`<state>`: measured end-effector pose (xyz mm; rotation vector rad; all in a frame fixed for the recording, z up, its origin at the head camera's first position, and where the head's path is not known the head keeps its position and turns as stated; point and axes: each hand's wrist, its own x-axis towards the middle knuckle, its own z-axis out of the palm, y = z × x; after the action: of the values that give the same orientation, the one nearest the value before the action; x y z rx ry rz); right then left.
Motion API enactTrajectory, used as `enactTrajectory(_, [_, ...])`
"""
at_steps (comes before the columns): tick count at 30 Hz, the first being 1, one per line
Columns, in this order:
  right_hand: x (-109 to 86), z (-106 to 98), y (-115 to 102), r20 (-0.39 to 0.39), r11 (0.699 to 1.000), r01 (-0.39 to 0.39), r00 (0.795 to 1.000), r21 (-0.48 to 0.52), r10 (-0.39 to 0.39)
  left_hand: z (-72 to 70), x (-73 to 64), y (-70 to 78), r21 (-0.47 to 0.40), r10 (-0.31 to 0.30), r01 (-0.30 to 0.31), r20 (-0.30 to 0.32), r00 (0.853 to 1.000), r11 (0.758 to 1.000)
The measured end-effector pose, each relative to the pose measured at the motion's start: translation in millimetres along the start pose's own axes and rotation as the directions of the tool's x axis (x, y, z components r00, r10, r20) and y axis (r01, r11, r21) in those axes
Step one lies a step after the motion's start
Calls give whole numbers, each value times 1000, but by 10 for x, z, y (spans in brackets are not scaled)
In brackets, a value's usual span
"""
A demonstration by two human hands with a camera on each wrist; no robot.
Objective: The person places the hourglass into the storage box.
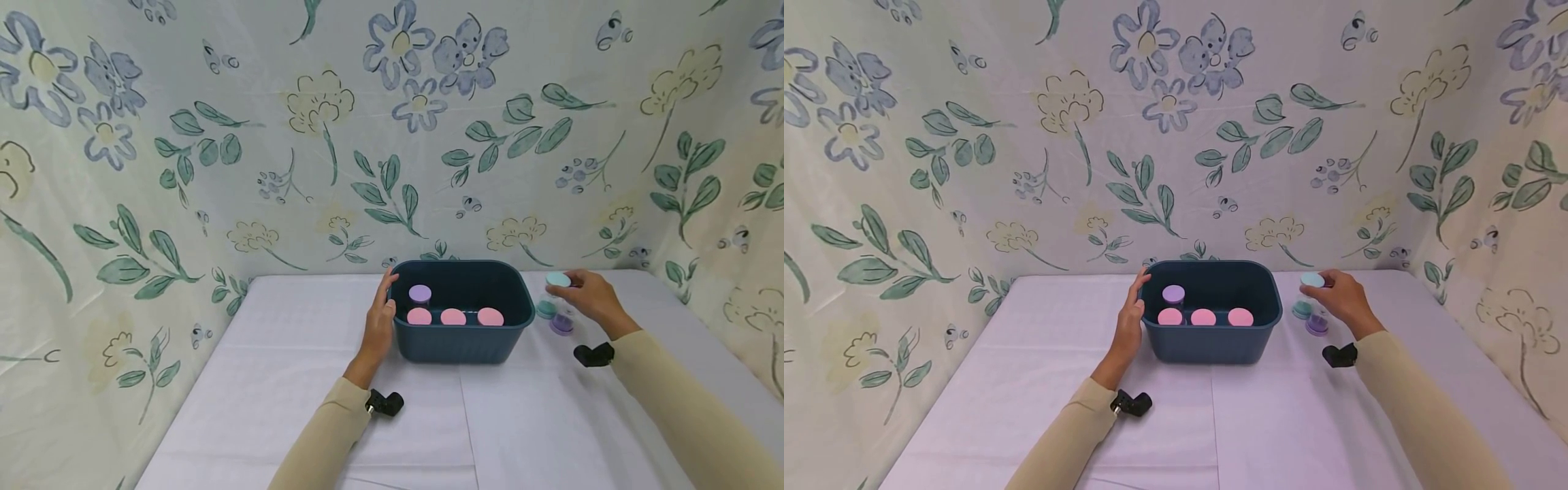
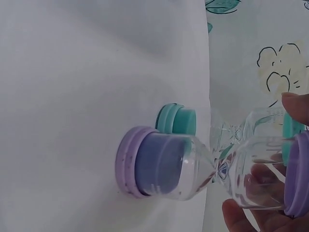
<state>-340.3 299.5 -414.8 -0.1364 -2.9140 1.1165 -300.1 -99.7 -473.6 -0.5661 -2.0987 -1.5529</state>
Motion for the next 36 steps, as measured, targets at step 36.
enactTrajectory(36, [-109, -163, -253, -55, 997, 72, 996, 15, -71, -94, -37, 494, -51, 17, -17, 7, 1000, 999])
